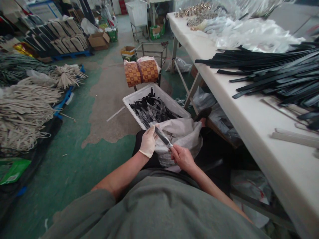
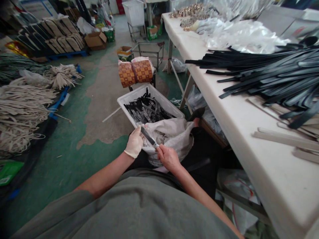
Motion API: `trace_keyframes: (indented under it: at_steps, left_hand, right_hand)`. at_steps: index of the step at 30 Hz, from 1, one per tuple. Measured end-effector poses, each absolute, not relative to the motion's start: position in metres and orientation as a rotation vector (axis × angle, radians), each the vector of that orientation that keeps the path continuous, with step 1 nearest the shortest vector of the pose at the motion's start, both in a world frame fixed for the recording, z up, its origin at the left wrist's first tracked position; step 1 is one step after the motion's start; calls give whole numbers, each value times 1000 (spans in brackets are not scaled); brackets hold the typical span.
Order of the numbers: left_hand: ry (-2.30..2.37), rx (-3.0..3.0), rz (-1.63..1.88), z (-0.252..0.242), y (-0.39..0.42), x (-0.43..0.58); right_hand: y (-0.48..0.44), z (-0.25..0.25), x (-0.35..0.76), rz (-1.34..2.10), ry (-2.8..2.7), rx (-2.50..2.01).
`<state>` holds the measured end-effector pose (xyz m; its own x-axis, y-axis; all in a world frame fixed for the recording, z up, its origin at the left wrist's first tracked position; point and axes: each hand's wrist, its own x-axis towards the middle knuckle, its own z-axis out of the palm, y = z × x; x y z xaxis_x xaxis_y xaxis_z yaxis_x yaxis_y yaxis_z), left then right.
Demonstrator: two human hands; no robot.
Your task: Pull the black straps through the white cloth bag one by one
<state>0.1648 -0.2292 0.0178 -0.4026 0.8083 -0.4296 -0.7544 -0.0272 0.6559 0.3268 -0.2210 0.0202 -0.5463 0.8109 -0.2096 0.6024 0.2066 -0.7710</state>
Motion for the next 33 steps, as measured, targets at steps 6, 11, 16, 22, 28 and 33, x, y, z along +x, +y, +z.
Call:
trace_keyframes:
  at_steps: [6, 11, 16, 22, 28, 33]
  left_hand:
    - [1023, 199, 1426, 5, -245, 186]
    - [1003, 121, 1614, 14, -228, 171]
    - [1018, 237, 1419, 15, -234, 180]
    - [1072, 497, 1392, 20, -252, 184]
    - [1048, 656, 1435, 38, -247, 175]
    - [1120, 484, 1612, 44, -229, 145]
  right_hand:
    - [-216, 23, 326, 1173, -2269, -1337]
    - [-219, 22, 330, 1163, -2313, -1330]
    - [-217, 18, 332, 1188, -2279, -1345]
    - [-211, 37, 334, 1701, -1979, -1046]
    - [-212, 61, 308, 1636, -2048, -1171]
    - [-211, 70, 310, 1339, -2449, -1249]
